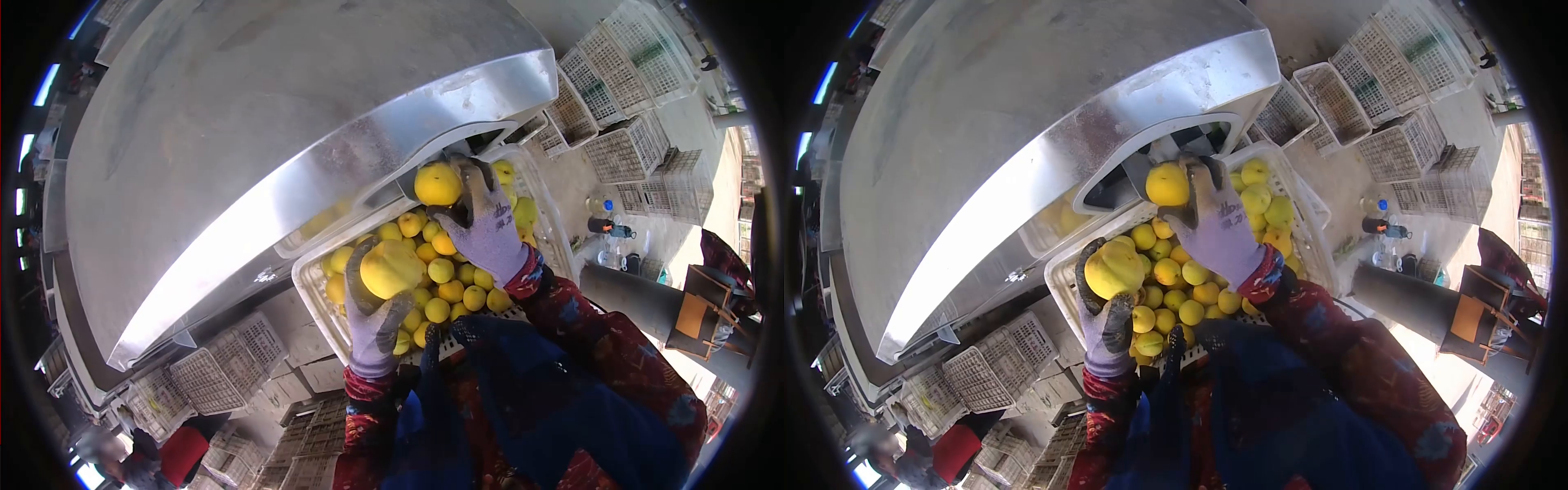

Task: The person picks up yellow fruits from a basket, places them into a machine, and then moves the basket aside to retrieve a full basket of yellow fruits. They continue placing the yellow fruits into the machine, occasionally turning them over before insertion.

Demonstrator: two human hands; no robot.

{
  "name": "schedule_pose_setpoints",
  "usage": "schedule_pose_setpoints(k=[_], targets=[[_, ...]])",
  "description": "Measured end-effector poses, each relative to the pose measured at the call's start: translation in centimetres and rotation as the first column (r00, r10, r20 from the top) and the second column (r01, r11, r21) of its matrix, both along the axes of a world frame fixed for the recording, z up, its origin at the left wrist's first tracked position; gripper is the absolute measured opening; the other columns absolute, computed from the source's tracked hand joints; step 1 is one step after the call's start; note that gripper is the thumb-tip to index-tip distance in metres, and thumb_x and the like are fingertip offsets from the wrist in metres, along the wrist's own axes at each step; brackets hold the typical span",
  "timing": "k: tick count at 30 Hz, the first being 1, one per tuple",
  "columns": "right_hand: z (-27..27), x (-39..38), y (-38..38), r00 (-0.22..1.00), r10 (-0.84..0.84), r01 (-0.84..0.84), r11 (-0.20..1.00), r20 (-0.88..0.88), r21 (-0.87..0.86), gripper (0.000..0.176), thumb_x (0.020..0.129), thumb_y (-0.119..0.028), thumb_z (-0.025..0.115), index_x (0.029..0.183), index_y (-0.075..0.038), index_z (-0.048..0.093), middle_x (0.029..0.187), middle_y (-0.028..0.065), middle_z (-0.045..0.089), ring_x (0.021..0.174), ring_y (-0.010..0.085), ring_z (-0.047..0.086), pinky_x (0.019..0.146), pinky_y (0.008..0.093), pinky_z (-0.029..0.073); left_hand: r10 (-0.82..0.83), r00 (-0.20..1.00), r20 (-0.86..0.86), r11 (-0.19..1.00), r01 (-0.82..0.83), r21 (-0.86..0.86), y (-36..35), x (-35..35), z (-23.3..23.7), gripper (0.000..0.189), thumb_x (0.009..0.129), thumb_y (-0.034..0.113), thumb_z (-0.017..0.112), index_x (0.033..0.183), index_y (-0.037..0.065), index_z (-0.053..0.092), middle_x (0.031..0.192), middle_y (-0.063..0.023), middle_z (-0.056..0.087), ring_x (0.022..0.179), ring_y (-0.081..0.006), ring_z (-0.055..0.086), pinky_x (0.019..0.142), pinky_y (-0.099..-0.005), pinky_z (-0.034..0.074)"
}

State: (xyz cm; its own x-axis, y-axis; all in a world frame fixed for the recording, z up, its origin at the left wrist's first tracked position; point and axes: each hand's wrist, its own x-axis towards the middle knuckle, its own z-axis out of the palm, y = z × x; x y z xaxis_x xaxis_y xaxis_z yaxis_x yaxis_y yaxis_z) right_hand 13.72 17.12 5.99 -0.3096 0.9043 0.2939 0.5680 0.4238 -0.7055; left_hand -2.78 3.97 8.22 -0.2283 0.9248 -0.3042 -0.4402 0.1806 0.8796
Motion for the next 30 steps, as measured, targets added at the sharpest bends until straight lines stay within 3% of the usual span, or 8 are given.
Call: schedule_pose_setpoints(k=[5,10,13,15,19,24,27,30], targets=[[-2.1,-2.8,4.7,0.979,-0.037,0.018,0.995,0.200,0.097,0.061,0.079,-0.018,0.078,0.127,0.003,0.047,0.119,0.0298,0.056,0.111,0.0469,0.057,0.090,0.0492,0.051,0.046,0.996,0.082,0.998,-0.049,0.028,1.8,0.4,0.7,0.083,0.082,0.024,0.072,0.152,0.003,0.032,0.139,-0.0155,0.049,0.125,-0.0259,0.053,0.104,-0.0366,0.046],[3.0,0.6,0.6,0.919,0.045,-0.167,0.945,-0.392,-0.282,0.065,0.077,-0.018,0.081,0.129,0.002,0.049,0.122,0.0248,0.057,0.115,0.0419,0.058,0.093,0.0462,0.050,0.010,0.978,0.207,0.998,-0.023,0.060,2.8,0.4,-1.1,0.066,0.094,0.028,0.061,0.149,0.001,0.036,0.134,-0.0163,0.054,0.121,-0.0290,0.058,0.099,-0.0413,0.051],[3.5,1.0,-1.6,0.924,0.308,-0.316,0.949,-0.226,0.002,0.068,0.074,-0.017,0.084,0.130,0.001,0.049,0.124,0.0223,0.056,0.111,0.0382,0.060,0.090,0.0447,0.052,-0.083,0.993,0.084,0.995,0.077,0.064,3.9,1.3,-0.4,0.057,0.101,0.029,0.054,0.148,0.001,0.038,0.130,-0.0154,0.058,0.116,-0.0268,0.061,0.098,-0.0398,0.051],[1.6,0.1,-2.3,0.960,0.199,-0.181,0.978,-0.195,0.102,0.072,0.071,-0.016,0.088,0.130,0.000,0.049,0.126,0.0207,0.057,0.104,0.0328,0.064,0.086,0.0416,0.054,-0.126,0.988,0.095,0.992,0.124,0.018,4.2,1.7,-0.8,0.055,0.103,0.031,0.052,0.148,0.001,0.039,0.130,-0.0151,0.059,0.113,-0.0252,0.062,0.096,-0.0381,0.052],[0.8,-1.0,-0.5,0.985,-0.056,0.051,0.998,-0.164,-0.036,0.070,0.073,-0.019,0.087,0.128,0.001,0.049,0.123,0.0234,0.056,0.110,0.0413,0.059,0.091,0.0460,0.051,-0.061,0.997,0.049,0.998,0.062,-0.016,3.9,1.3,-1.4,0.056,0.105,0.037,0.049,0.147,0.002,0.041,0.128,-0.0133,0.060,0.107,-0.0205,0.063,0.092,-0.0331,0.052],[-2.0,-2.7,3.5,0.993,-0.065,0.067,0.998,0.098,-0.013,0.070,0.080,-0.030,0.079,0.131,0.000,0.044,0.120,0.0296,0.052,0.112,0.0482,0.053,0.091,0.0528,0.048,-0.023,0.972,-0.235,0.977,-0.028,-0.210,0.7,-2.9,-4.8,0.052,0.105,0.035,0.050,0.144,0.001,0.044,0.128,-0.0143,0.061,0.108,-0.0214,0.063,0.093,-0.0328,0.051],[-2.7,-3.3,4.5,0.988,-0.094,0.078,0.988,0.125,0.131,0.070,0.079,-0.034,0.080,0.129,0.002,0.047,0.119,0.0305,0.056,0.110,0.0472,0.054,0.091,0.0543,0.047,-0.095,0.818,-0.567,0.971,-0.049,-0.233,-0.5,-5.4,-8.6,0.057,0.100,0.035,0.058,0.143,0.000,0.044,0.136,-0.0187,0.056,0.118,-0.0284,0.057,0.102,-0.0407,0.046],[-0.5,-3.0,5.2,0.995,-0.080,0.087,0.987,-0.056,0.133,0.060,0.081,-0.033,0.080,0.122,0.002,0.054,0.112,0.0252,0.061,0.101,0.0427,0.060,0.086,0.0509,0.050,-0.452,0.050,-0.890,0.878,-0.150,-0.455,-1.1,-6.6,-12.5,0.066,0.092,0.036,0.064,0.142,-0.002,0.045,0.144,-0.0232,0.046,0.131,-0.0386,0.045,0.110,-0.0474,0.037]])
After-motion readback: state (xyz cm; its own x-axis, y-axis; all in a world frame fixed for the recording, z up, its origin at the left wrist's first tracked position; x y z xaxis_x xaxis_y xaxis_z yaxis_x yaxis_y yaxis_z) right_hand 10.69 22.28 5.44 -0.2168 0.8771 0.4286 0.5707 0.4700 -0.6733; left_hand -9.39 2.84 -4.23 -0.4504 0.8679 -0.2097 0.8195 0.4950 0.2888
